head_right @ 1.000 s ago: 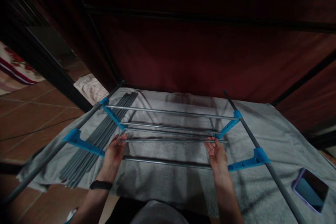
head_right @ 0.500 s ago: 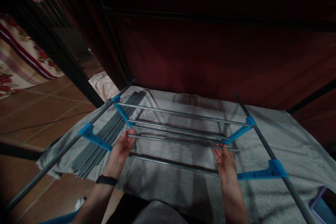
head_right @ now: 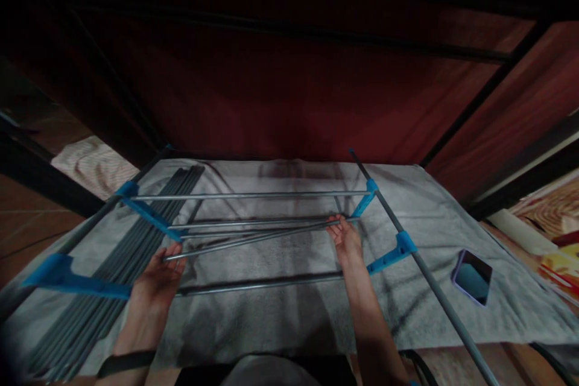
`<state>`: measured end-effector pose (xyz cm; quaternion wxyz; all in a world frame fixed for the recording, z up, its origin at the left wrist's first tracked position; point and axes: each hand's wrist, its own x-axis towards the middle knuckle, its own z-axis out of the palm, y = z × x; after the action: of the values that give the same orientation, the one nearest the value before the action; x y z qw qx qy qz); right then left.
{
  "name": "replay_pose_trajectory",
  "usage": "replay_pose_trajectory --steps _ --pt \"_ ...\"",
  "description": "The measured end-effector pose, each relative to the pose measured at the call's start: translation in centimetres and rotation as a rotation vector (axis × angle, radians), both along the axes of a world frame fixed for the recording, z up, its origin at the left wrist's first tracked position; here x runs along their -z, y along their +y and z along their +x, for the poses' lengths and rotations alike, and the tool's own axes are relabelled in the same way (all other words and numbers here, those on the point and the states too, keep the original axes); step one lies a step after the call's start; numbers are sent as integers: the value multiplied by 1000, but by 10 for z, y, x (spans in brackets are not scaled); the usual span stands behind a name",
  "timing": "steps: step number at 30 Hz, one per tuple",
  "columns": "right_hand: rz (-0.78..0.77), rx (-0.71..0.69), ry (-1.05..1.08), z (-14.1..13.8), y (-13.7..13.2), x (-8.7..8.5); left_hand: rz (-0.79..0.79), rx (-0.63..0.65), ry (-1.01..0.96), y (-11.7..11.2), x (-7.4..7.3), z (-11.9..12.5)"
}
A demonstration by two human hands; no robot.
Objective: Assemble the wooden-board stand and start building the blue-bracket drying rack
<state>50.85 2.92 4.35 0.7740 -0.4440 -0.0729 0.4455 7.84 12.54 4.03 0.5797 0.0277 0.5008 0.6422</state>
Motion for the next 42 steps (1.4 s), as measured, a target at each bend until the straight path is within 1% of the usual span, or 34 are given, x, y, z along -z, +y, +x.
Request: replay_pose_trajectory --steps 2,7,12,18,21,23,31,37,42 --pt "7 -6 -5 1 4 -3 -23 -2 -4 0 1 0" --pt "12 -15 -30 0 7 -6 13 46 39 0 5 -3" --pt "22 -21 -41 -3 8 -10 -18 24 12 1 3 -4" --pt "33 -23 -41 -3 13 -20 -59 10 -20 4 3 -3" --pt "34 -20 -42 -1 16 -22 -73 6 -31 4 6 -3" --pt "38 -18 -39 0 18 -23 -56 10 -26 4 8 -3" --pt "38 -12 -53 1 18 -23 -3 68 27 4 18 -7" --pt "34 -10 -40 2 18 -23 -28 27 -27 4 14 -3" --pt "27 -4 -46 3 18 -23 -73 19 -51 5 11 -1"
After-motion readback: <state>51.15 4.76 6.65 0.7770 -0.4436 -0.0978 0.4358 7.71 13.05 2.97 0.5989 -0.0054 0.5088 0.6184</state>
